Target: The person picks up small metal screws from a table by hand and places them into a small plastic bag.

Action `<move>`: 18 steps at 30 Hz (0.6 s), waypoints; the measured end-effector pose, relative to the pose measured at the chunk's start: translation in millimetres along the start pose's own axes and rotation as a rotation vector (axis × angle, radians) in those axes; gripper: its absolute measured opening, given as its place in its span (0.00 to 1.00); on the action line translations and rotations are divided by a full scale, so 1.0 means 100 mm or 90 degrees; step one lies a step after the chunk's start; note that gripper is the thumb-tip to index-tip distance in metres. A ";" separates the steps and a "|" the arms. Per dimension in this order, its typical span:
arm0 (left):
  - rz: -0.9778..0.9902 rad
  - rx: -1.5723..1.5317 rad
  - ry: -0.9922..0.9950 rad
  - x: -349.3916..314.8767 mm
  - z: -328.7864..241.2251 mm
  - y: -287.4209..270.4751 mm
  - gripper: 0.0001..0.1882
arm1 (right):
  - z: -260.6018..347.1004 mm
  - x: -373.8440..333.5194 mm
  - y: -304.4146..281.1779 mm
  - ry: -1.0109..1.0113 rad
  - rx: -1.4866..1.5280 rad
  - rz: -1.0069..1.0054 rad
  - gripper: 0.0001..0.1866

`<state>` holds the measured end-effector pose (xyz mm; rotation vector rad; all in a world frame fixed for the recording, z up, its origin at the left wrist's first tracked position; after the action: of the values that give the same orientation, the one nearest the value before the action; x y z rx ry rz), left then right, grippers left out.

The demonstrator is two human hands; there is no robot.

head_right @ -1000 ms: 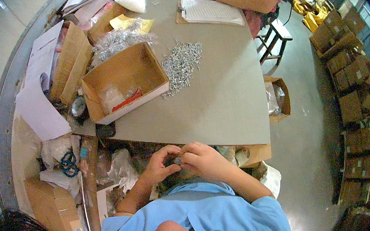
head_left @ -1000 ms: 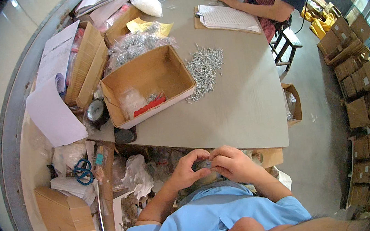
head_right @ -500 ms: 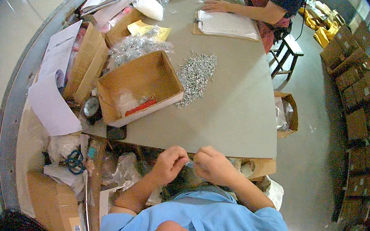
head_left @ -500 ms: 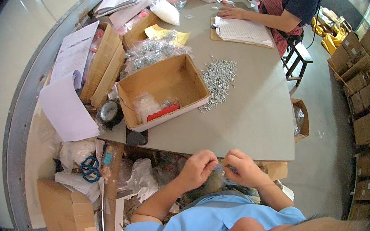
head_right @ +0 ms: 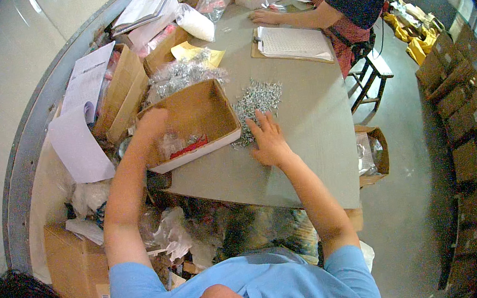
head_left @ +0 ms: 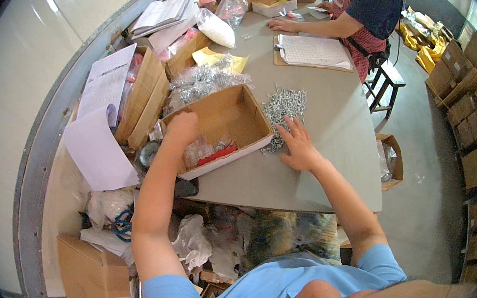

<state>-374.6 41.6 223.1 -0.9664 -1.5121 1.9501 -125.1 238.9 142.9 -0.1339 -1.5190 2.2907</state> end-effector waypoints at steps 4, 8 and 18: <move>0.019 0.033 0.007 0.05 0.11 0.28 0.12 | 0.07 0.04 0.05 -0.025 -0.071 0.136 0.38; 0.023 0.028 0.003 0.04 0.13 0.27 0.12 | 0.04 -0.39 0.02 -0.066 -0.086 0.140 0.37; -0.290 -0.337 0.121 -0.32 -0.03 0.02 0.10 | -0.06 -1.37 -0.16 0.070 0.001 -0.029 0.38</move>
<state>-351.8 19.2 228.7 -0.8742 -1.9684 1.1339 6.5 198.9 137.4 -0.2194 -1.4496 2.2118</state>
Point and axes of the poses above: each hand's wrist, its own x-axis towards the middle knuckle, its own y-axis out of the palm, z = x × y, the point moved 2 cm from there along x, towards the middle knuckle, and after that the axes turned 7 degrees about y, right-handed, at the moved point
